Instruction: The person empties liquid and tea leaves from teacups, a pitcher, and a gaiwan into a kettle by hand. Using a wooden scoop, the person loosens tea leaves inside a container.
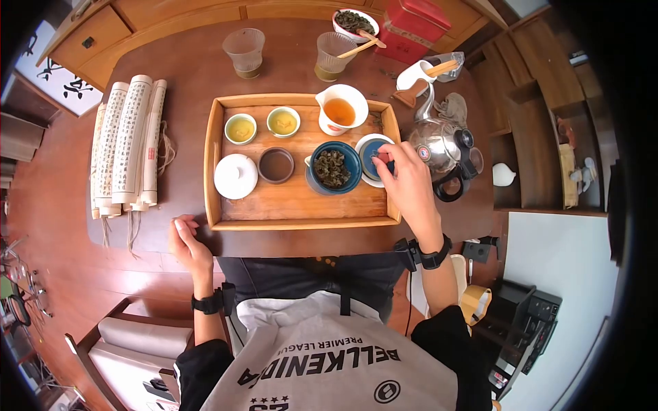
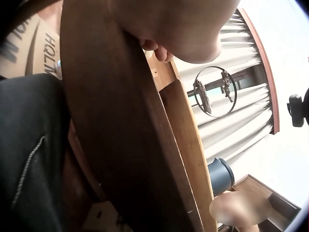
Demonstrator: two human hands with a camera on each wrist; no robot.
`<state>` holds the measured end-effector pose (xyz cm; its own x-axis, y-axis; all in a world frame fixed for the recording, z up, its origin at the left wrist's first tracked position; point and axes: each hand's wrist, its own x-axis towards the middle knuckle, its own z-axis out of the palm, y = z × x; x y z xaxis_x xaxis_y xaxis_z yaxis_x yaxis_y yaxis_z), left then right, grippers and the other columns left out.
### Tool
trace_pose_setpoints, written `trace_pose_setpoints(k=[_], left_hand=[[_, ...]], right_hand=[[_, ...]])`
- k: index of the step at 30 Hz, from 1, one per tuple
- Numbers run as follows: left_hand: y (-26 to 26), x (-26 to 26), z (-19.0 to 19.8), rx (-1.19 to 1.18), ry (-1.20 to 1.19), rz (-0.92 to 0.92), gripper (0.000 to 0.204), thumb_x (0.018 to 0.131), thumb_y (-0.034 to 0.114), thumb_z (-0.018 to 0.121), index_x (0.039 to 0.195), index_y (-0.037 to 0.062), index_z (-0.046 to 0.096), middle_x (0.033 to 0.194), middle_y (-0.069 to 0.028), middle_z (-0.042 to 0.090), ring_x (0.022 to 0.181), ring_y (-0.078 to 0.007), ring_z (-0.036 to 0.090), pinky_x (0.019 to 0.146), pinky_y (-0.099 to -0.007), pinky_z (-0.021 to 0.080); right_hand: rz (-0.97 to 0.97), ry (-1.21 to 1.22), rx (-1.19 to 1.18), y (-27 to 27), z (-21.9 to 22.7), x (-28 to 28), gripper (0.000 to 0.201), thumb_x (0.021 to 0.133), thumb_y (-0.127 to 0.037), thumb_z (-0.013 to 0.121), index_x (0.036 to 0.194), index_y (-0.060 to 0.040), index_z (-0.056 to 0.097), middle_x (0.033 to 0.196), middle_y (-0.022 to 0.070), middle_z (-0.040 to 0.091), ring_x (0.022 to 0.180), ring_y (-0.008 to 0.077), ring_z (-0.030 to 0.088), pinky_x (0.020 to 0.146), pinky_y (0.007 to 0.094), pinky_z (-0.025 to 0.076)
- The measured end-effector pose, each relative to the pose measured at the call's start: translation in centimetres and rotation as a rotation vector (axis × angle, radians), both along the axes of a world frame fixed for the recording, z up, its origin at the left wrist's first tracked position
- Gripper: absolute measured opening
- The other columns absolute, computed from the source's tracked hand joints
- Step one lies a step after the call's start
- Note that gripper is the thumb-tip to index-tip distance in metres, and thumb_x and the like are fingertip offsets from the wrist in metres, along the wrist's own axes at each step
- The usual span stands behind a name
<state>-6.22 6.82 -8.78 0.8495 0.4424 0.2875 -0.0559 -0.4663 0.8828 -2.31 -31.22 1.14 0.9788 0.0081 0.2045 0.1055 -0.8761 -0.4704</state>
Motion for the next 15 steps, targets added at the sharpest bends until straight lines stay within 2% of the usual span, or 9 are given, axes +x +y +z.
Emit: trace_pose_setpoints(k=[4,6,7,11,15], left_hand=[[0.0,0.2,-0.4,0.001,-0.014,-0.002,0.037,0.103,0.02,0.038,0.086,-0.003,0.06,0.068,-0.0037,0.052,0.062,-0.0117,0.043,0.058,-0.0273,0.036],[0.2,0.0,-0.5,0.008,-0.018,-0.013,0.036,0.103,0.02,0.038,0.086,-0.003,0.06,0.068,-0.0039,0.053,0.063,-0.0117,0.044,0.058,-0.0274,0.036],[0.2,0.1,-0.6,0.006,-0.006,-0.013,0.035,0.103,0.019,0.039,0.086,-0.003,0.06,0.068,-0.0041,0.053,0.062,-0.0118,0.044,0.058,-0.0275,0.036],[0.0,0.3,-0.7,0.017,-0.019,-0.022,0.034,0.103,0.018,0.04,0.086,-0.003,0.06,0.068,-0.0041,0.053,0.062,-0.0121,0.044,0.057,-0.0278,0.036],[0.1,0.4,-0.9,0.025,-0.043,-0.022,0.034,0.103,0.018,0.041,0.085,-0.0028,0.061,0.068,-0.0038,0.053,0.061,-0.0118,0.044,0.056,-0.0276,0.035]], right_hand=[[-0.009,-0.104,0.066,-0.2,0.5,0.0,0.016,0.086,-0.011,0.069,0.099,-0.0019,0.065,0.088,0.011,0.062,0.072,0.027,0.064,0.063,0.0367,0.05],[-0.128,-0.149,0.102,0.1,3.2,0.0,0.013,0.087,-0.009,0.069,0.097,-0.0013,0.065,0.084,0.0099,0.062,0.063,0.0197,0.059,0.058,0.032,0.048],[-0.125,-0.213,0.136,0.0,3.8,0.1,0.013,0.086,-0.008,0.07,0.097,-0.0016,0.066,0.081,0.008,0.06,0.058,0.0141,0.053,0.055,0.0286,0.045],[-0.032,-0.243,0.192,1.2,5.9,0.1,0.014,0.085,-0.008,0.072,0.096,-0.0024,0.066,0.082,0.0066,0.061,0.06,0.0124,0.053,0.054,0.0266,0.044],[0.164,-0.199,0.191,3.7,6.1,-0.2,0.014,0.084,-0.006,0.071,0.096,-0.0015,0.065,0.086,0.0098,0.063,0.072,0.0228,0.065,0.06,0.0317,0.05]])
